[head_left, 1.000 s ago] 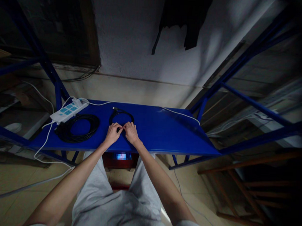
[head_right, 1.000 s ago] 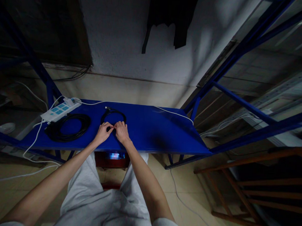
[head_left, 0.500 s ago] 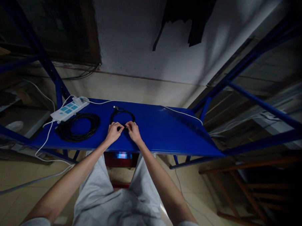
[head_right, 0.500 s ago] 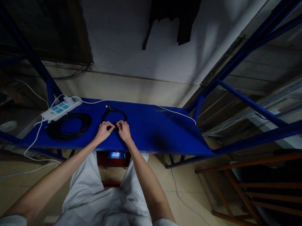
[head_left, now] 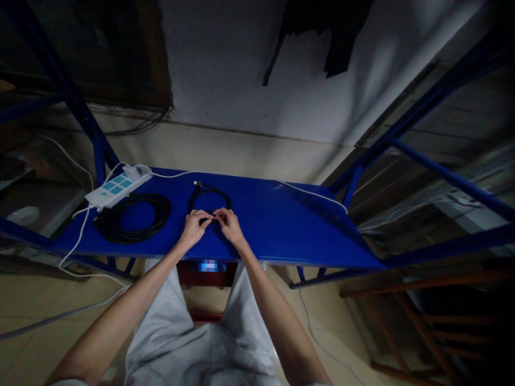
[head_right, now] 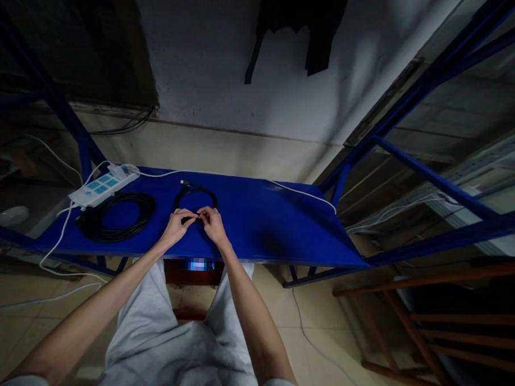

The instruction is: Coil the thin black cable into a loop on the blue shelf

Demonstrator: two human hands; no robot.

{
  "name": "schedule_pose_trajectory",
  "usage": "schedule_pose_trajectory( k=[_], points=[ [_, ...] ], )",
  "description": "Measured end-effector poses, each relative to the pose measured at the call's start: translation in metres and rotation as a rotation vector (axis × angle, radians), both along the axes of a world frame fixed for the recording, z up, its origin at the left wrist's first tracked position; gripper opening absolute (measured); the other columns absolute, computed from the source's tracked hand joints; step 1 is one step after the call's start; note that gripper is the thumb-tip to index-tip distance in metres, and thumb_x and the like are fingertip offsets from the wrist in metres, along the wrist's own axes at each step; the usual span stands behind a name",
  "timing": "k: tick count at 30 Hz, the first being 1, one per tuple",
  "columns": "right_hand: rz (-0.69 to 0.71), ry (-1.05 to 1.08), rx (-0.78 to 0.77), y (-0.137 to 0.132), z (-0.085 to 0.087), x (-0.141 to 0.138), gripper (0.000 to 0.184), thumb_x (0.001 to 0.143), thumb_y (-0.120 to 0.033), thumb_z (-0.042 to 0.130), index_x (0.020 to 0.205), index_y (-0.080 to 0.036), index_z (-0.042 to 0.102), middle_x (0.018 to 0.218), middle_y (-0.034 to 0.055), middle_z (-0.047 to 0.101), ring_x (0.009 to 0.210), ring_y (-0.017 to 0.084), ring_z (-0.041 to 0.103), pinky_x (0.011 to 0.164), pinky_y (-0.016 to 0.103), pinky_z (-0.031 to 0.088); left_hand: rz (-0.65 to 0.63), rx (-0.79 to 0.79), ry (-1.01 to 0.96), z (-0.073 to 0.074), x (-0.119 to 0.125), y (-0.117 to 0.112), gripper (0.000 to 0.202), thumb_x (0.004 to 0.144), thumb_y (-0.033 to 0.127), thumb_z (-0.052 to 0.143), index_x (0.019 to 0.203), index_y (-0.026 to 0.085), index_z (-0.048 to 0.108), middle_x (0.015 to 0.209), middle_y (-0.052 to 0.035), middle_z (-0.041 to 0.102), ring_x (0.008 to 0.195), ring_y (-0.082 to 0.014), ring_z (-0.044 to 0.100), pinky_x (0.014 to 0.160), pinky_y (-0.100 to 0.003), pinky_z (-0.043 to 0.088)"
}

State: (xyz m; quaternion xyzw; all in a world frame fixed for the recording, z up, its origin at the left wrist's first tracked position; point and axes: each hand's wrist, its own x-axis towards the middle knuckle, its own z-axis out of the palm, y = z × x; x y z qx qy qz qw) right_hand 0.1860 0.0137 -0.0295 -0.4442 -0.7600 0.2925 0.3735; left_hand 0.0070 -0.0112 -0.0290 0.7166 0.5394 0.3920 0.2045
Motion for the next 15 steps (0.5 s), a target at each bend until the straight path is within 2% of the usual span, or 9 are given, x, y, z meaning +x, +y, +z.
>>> schedule_pose_trajectory(
  k=[3, 7, 10, 15],
  points=[
    [0.024, 0.028, 0.025, 0.000, 0.001, 0.002, 0.035, 0.086, -0.005, 0.048, 0.114, -0.020, 0.065, 0.103, 0.0063, 0.068, 0.101, 0.021, 0.058, 0.095, 0.035, 0.044, -0.006, 0.015, -0.092, 0.003, -0.002, -0.001, 0.032, 0.082, 0.007, 0.056, 0.104, 0.024, 0.072, 0.110, -0.0048, 0.071, 0.109, -0.0231, 0.062, 0.094, -0.040, 0.049],
    [0.073, -0.009, -0.004, 0.004, 0.006, 0.008, 0.040, 0.086, -0.004, 0.052, 0.121, -0.020, 0.064, 0.107, 0.0074, 0.069, 0.105, 0.022, 0.058, 0.097, 0.038, 0.044, 0.047, 0.024, -0.161, 0.003, -0.004, 0.000, 0.051, 0.068, -0.007, 0.042, 0.102, 0.021, 0.069, 0.108, -0.0052, 0.068, 0.105, -0.0196, 0.065, 0.090, -0.035, 0.052],
    [0.138, -0.138, 0.000, 0.012, 0.015, 0.011, 0.039, 0.087, -0.006, 0.059, 0.122, -0.020, 0.066, 0.106, 0.0078, 0.069, 0.101, 0.022, 0.059, 0.095, 0.037, 0.044, 0.085, 0.015, -0.135, 0.000, -0.003, 0.002, 0.050, 0.066, -0.007, 0.041, 0.099, 0.020, 0.068, 0.105, -0.0056, 0.067, 0.099, -0.0192, 0.066, 0.089, -0.034, 0.053],
    [0.317, -0.429, 0.041, 0.027, 0.039, 0.011, 0.029, 0.085, -0.002, 0.064, 0.107, -0.018, 0.074, 0.104, 0.0080, 0.069, 0.091, 0.019, 0.062, 0.085, 0.030, 0.045, 0.105, 0.033, -0.064, -0.007, -0.001, 0.005, 0.044, 0.069, -0.006, 0.045, 0.097, 0.020, 0.068, 0.102, -0.0067, 0.065, 0.100, -0.0218, 0.063, 0.092, -0.037, 0.053]
  ],
)
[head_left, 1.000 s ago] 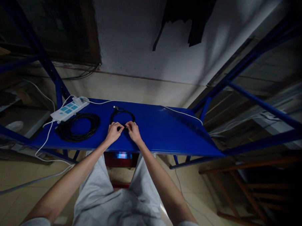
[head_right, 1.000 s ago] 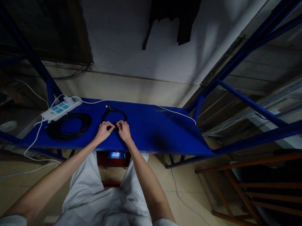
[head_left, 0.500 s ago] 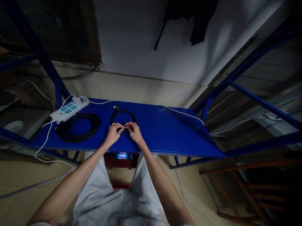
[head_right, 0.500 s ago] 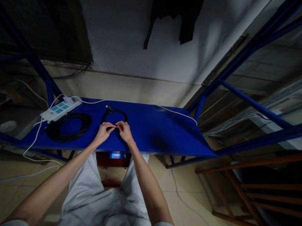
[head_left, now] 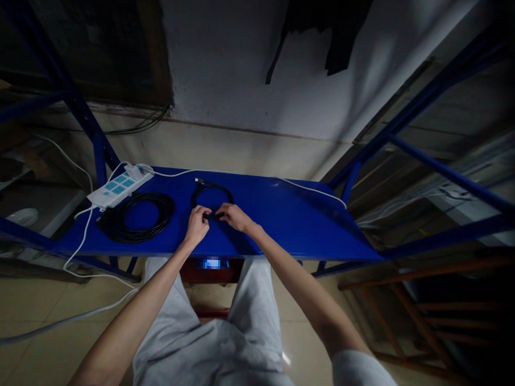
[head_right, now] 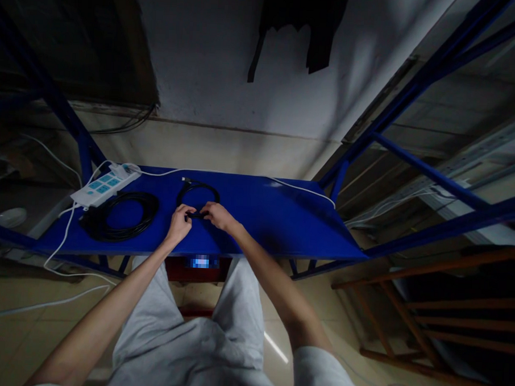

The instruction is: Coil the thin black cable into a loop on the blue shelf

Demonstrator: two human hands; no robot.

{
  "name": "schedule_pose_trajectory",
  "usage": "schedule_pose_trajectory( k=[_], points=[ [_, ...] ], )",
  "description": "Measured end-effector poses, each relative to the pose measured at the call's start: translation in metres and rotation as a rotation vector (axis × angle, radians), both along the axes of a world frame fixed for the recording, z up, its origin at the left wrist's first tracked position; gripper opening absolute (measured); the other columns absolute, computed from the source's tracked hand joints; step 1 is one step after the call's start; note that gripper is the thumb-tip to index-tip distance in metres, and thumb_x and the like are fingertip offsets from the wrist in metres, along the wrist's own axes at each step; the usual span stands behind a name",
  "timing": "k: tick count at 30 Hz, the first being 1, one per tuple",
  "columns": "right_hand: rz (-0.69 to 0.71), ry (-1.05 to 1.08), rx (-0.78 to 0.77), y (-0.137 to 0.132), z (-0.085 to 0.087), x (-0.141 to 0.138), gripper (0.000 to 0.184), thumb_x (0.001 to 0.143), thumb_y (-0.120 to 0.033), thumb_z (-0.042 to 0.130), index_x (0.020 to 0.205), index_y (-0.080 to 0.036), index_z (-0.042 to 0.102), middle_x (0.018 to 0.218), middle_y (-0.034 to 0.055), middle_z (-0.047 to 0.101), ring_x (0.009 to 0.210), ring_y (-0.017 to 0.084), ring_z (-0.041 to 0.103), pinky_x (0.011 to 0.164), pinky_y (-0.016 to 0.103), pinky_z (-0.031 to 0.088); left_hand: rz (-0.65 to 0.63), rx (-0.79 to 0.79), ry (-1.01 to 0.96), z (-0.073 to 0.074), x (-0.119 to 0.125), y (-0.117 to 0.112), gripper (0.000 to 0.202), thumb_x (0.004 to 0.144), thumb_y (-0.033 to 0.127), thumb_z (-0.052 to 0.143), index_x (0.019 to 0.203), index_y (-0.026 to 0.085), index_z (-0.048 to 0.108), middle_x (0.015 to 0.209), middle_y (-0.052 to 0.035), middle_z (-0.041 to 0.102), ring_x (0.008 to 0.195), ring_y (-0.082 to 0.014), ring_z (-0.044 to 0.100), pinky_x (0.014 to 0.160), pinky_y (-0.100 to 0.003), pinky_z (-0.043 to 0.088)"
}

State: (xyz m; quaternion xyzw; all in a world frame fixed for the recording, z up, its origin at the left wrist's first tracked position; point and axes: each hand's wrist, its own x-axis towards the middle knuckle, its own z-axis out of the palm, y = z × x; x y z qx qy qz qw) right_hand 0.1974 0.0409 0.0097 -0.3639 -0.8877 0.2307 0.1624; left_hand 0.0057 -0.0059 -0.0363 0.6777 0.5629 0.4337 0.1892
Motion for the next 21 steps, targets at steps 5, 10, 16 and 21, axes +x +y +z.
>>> schedule_pose_trajectory(
  k=[5, 10, 16, 21],
  points=[
    [0.106, -0.292, 0.106, 0.009, 0.024, -0.011, 0.022, 0.088, -0.004, 0.062, 0.094, -0.021, 0.075, 0.099, 0.0070, 0.070, 0.087, 0.019, 0.065, 0.072, 0.027, 0.042, -0.012, -0.007, 0.090, -0.002, 0.001, 0.000, 0.032, 0.074, -0.001, 0.050, 0.089, 0.021, 0.067, 0.099, -0.0066, 0.065, 0.101, -0.0244, 0.060, 0.097, -0.041, 0.050],
    [0.243, -0.477, 0.222, 0.016, 0.032, -0.019, 0.036, 0.083, 0.004, 0.059, 0.100, -0.024, 0.076, 0.097, 0.0067, 0.072, 0.081, 0.019, 0.065, 0.067, 0.028, 0.039, -0.033, -0.002, 0.124, 0.000, 0.002, -0.001, 0.014, 0.079, 0.009, 0.061, 0.084, 0.021, 0.067, 0.098, -0.0066, 0.063, 0.101, -0.0253, 0.058, 0.096, -0.041, 0.050],
    [0.271, -0.352, 0.196, 0.021, 0.025, -0.011, 0.029, 0.087, -0.002, 0.059, 0.097, -0.025, 0.073, 0.094, 0.0030, 0.069, 0.071, 0.014, 0.062, 0.064, 0.027, 0.040, -0.052, 0.003, 0.104, 0.000, 0.003, -0.001, 0.006, 0.088, 0.020, 0.064, 0.083, 0.021, 0.066, 0.095, -0.0058, 0.064, 0.098, -0.0241, 0.057, 0.092, -0.039, 0.048],
    [0.304, -0.325, 0.171, 0.023, 0.024, -0.006, 0.019, 0.091, -0.008, 0.061, 0.094, -0.024, 0.070, 0.092, 0.0007, 0.067, 0.064, 0.010, 0.057, 0.058, 0.025, 0.038, -0.016, -0.024, 0.222, -0.001, 0.003, 0.000, 0.011, 0.087, 0.016, 0.064, 0.079, 0.022, 0.066, 0.095, -0.0065, 0.066, 0.098, -0.0273, 0.055, 0.088, -0.042, 0.045]
  ],
)
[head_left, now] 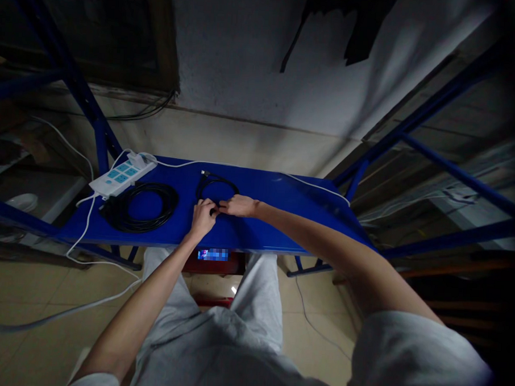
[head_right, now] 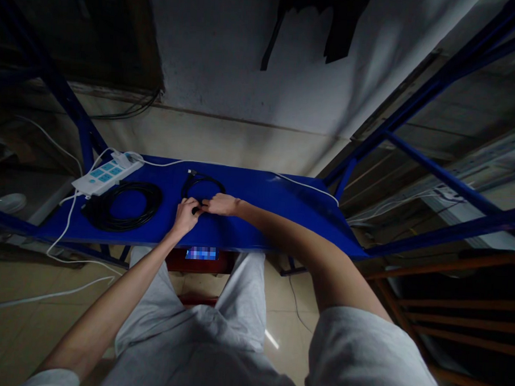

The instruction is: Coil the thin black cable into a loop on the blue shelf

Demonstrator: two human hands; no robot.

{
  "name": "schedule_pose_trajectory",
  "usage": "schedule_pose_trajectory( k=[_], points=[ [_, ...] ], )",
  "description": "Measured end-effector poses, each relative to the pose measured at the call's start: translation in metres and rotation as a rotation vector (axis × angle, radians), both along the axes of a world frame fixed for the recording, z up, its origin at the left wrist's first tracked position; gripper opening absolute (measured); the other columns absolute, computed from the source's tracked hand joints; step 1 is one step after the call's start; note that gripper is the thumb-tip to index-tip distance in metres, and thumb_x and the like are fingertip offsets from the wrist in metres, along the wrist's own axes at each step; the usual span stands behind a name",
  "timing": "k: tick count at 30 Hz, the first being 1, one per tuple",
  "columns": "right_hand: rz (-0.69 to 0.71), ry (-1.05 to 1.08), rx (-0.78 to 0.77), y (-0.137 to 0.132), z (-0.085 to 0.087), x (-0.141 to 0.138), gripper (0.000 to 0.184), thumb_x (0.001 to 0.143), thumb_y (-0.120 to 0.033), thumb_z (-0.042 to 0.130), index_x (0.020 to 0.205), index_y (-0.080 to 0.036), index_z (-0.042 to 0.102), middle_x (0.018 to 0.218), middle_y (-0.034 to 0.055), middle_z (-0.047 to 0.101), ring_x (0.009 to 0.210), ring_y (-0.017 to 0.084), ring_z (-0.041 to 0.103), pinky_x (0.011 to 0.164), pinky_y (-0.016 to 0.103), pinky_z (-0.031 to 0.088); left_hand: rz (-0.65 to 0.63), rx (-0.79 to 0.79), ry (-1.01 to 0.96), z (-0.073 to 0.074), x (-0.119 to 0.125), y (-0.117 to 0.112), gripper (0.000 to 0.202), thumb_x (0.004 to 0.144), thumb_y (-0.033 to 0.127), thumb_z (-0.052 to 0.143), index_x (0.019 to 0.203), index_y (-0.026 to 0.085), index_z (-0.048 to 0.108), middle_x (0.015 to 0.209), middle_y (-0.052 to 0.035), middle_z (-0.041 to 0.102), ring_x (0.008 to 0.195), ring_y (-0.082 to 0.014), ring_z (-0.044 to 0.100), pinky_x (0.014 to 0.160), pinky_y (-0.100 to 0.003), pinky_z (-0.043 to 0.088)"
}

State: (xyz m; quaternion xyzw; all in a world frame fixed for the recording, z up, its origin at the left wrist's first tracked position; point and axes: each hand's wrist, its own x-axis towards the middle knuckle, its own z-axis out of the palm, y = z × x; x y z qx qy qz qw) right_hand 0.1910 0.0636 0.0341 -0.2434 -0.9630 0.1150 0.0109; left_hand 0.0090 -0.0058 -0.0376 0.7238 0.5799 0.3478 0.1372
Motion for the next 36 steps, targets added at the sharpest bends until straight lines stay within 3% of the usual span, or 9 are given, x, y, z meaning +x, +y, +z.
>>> schedule_pose_trajectory(
  k=[5, 15, 27, 31, 36],
  points=[
    [0.180, -0.111, 0.069, 0.000, 0.010, -0.002, 0.030, 0.091, -0.003, 0.057, 0.105, -0.024, 0.071, 0.100, 0.0021, 0.068, 0.066, 0.011, 0.057, 0.058, 0.026, 0.035, 0.015, -0.019, 0.013, 0.003, 0.002, -0.001, 0.011, 0.085, 0.013, 0.062, 0.079, 0.022, 0.065, 0.098, -0.0075, 0.066, 0.102, -0.0287, 0.055, 0.089, -0.044, 0.044],
    [0.436, -0.390, 0.286, 0.001, 0.026, -0.010, 0.037, 0.099, -0.007, 0.041, 0.129, -0.021, 0.057, 0.124, 0.0101, 0.061, 0.087, 0.015, 0.065, 0.062, 0.025, 0.043, 0.061, -0.084, 0.097, 0.015, 0.005, -0.006, 0.011, 0.084, 0.011, 0.062, 0.082, 0.022, 0.064, 0.101, -0.0059, 0.068, 0.107, -0.0271, 0.055, 0.091, -0.042, 0.045],
    [0.156, -0.387, 0.266, -0.023, 0.024, -0.009, 0.038, 0.096, -0.012, 0.045, 0.132, -0.015, 0.057, 0.122, 0.0138, 0.064, 0.088, 0.019, 0.068, 0.068, 0.028, 0.047, 0.054, -0.072, 0.104, 0.018, 0.006, -0.009, 0.007, 0.086, 0.017, 0.063, 0.081, 0.021, 0.063, 0.100, -0.0063, 0.067, 0.107, -0.0276, 0.055, 0.089, -0.042, 0.043],
    [0.210, -0.416, 0.357, -0.030, 0.019, -0.008, 0.034, 0.095, -0.010, 0.049, 0.128, -0.011, 0.057, 0.122, 0.0174, 0.063, 0.097, 0.023, 0.067, 0.071, 0.030, 0.049, 0.058, -0.072, 0.098, 0.017, 0.007, -0.009, 0.011, 0.083, 0.011, 0.060, 0.080, 0.021, 0.063, 0.100, -0.0065, 0.068, 0.106, -0.0273, 0.055, 0.089, -0.042, 0.043],
    [0.258, -0.382, 0.426, -0.035, 0.011, -0.004, 0.030, 0.099, -0.007, 0.039, 0.123, -0.008, 0.058, 0.120, 0.0214, 0.064, 0.097, 0.023, 0.066, 0.069, 0.031, 0.050, 0.052, -0.070, 0.092, 0.017, 0.007, -0.009, 0.015, 0.079, 0.007, 0.058, 0.081, 0.021, 0.064, 0.100, -0.0067, 0.068, 0.105, -0.0271, 0.055, 0.090, -0.042, 0.043]
  ],
)
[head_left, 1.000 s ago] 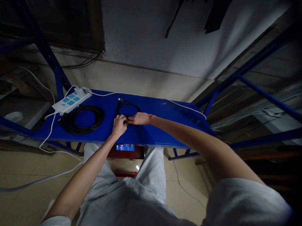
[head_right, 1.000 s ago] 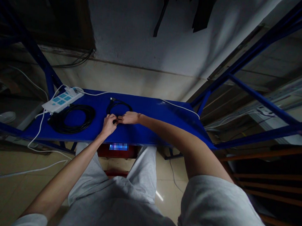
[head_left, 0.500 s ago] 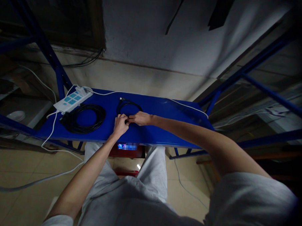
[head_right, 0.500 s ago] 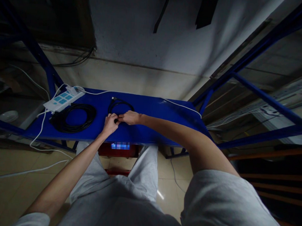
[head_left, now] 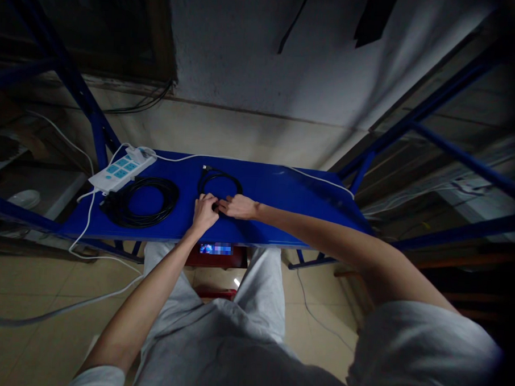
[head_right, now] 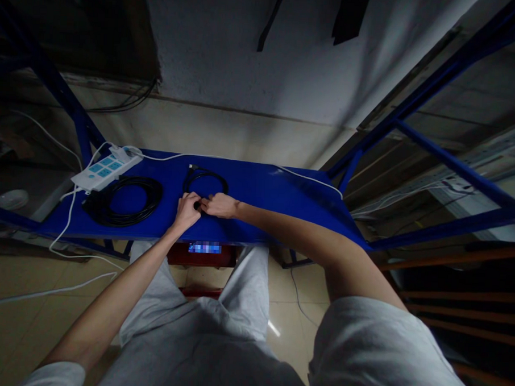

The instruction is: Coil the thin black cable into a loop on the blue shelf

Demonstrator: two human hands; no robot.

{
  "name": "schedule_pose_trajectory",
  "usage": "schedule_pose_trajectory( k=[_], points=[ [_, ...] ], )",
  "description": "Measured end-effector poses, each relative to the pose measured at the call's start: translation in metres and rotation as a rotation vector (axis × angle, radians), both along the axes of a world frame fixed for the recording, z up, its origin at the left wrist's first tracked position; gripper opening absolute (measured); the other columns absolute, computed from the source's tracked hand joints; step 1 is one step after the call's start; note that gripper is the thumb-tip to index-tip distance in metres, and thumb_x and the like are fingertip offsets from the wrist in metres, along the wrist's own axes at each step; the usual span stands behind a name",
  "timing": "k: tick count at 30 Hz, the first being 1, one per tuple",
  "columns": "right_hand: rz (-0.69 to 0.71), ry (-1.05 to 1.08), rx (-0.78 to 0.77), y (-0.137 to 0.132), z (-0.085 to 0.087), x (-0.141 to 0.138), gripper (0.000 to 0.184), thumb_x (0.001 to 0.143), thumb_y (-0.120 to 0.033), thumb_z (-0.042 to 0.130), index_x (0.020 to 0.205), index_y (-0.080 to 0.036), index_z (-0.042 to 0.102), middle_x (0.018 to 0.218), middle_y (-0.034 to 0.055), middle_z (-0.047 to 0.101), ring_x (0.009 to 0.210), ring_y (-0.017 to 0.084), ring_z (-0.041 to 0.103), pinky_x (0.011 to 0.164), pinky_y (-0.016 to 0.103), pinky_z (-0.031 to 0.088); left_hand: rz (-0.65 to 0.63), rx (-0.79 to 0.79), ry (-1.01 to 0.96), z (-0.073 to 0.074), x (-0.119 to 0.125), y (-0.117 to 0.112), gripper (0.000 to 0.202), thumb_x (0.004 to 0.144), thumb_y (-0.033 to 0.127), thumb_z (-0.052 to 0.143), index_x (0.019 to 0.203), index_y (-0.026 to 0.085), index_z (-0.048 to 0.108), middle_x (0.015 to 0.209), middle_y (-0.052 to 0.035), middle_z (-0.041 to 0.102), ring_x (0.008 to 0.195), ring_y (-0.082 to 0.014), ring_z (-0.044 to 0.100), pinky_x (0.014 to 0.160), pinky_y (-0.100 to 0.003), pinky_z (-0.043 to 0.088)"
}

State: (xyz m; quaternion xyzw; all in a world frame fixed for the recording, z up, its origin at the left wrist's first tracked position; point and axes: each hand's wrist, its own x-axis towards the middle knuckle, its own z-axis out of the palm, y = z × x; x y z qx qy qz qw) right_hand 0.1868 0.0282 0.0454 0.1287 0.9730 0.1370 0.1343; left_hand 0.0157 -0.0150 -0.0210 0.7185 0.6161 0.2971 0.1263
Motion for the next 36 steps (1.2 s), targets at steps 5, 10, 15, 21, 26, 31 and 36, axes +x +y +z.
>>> schedule_pose_trajectory(
  k=[5, 10, 15, 21, 26, 31, 36],
  points=[
    [0.017, 0.007, 0.018, 0.001, -0.004, -0.001, 0.030, 0.097, -0.010, 0.045, 0.125, -0.008, 0.056, 0.121, 0.0214, 0.062, 0.095, 0.025, 0.067, 0.069, 0.032, 0.051, 0.003, 0.015, 0.001, -0.001, 0.000, 0.000, 0.015, 0.080, 0.007, 0.057, 0.082, 0.021, 0.063, 0.100, -0.0065, 0.068, 0.106, -0.0268, 0.055, 0.089, -0.041, 0.043],
    [-0.053, -0.015, -0.025, 0.006, -0.002, -0.003, 0.034, 0.093, -0.009, 0.050, 0.127, -0.010, 0.054, 0.123, 0.0194, 0.061, 0.095, 0.023, 0.068, 0.072, 0.031, 0.051, 0.006, 0.013, 0.028, -0.001, 0.001, 0.001, 0.012, 0.083, 0.011, 0.058, 0.079, 0.022, 0.061, 0.098, -0.0067, 0.068, 0.105, -0.0270, 0.055, 0.087, -0.041, 0.043],
    [-0.018, -0.033, -0.018, 0.009, 0.005, -0.002, 0.033, 0.096, -0.009, 0.047, 0.128, -0.013, 0.053, 0.124, 0.0170, 0.062, 0.093, 0.020, 0.069, 0.069, 0.029, 0.051, 0.013, -0.002, 0.033, -0.001, 0.002, 0.001, 0.011, 0.085, 0.012, 0.058, 0.080, 0.022, 0.061, 0.099, -0.0060, 0.068, 0.106, -0.0266, 0.056, 0.088, -0.041, 0.043],
    [0.097, -0.045, 0.030, 0.011, 0.009, -0.005, 0.033, 0.103, -0.009, 0.032, 0.126, -0.014, 0.056, 0.130, 0.0172, 0.060, 0.091, 0.020, 0.069, 0.065, 0.030, 0.050, -0.007, -0.014, 0.032, 0.000, 0.001, 0.000, 0.014, 0.083, 0.009, 0.056, 0.081, 0.021, 0.063, 0.100, -0.0059, 0.068, 0.106, -0.0259, 0.056, 0.089, -0.040, 0.043],
    [-0.021, -0.049, -0.078, 0.009, 0.011, -0.008, 0.035, 0.096, -0.009, 0.048, 0.130, -0.014, 0.054, 0.126, 0.0146, 0.062, 0.097, 0.021, 0.069, 0.072, 0.029, 0.052, -0.007, -0.008, 0.014, 0.000, 0.000, 0.002, 0.011, 0.085, 0.013, 0.058, 0.081, 0.022, 0.063, 0.099, -0.0060, 0.069, 0.106, -0.0272, 0.056, 0.089, -0.041, 0.043],
    [-0.270, 0.042, -0.161, -0.004, 0.013, -0.006, 0.043, 0.093, -0.010, 0.051, 0.136, -0.015, 0.053, 0.123, 0.0149, 0.064, 0.098, 0.022, 0.070, 0.077, 0.029, 0.053, -0.001, -0.017, 0.004, 0.000, 0.001, 0.001, 0.006, 0.086, 0.018, 0.062, 0.083, 0.022, 0.064, 0.102, -0.0058, 0.069, 0.108, -0.0275, 0.056, 0.091, -0.042, 0.043],
    [-0.478, 0.150, -0.215, -0.016, 0.011, -0.011, 0.034, 0.092, -0.010, 0.052, 0.123, -0.013, 0.063, 0.120, 0.0165, 0.068, 0.103, 0.024, 0.070, 0.082, 0.028, 0.054, -0.004, -0.027, 0.002, 0.001, 0.002, -0.001, 0.008, 0.085, 0.016, 0.062, 0.082, 0.023, 0.064, 0.102, -0.0057, 0.068, 0.109, -0.0276, 0.055, 0.093, -0.042, 0.042]
  ],
)
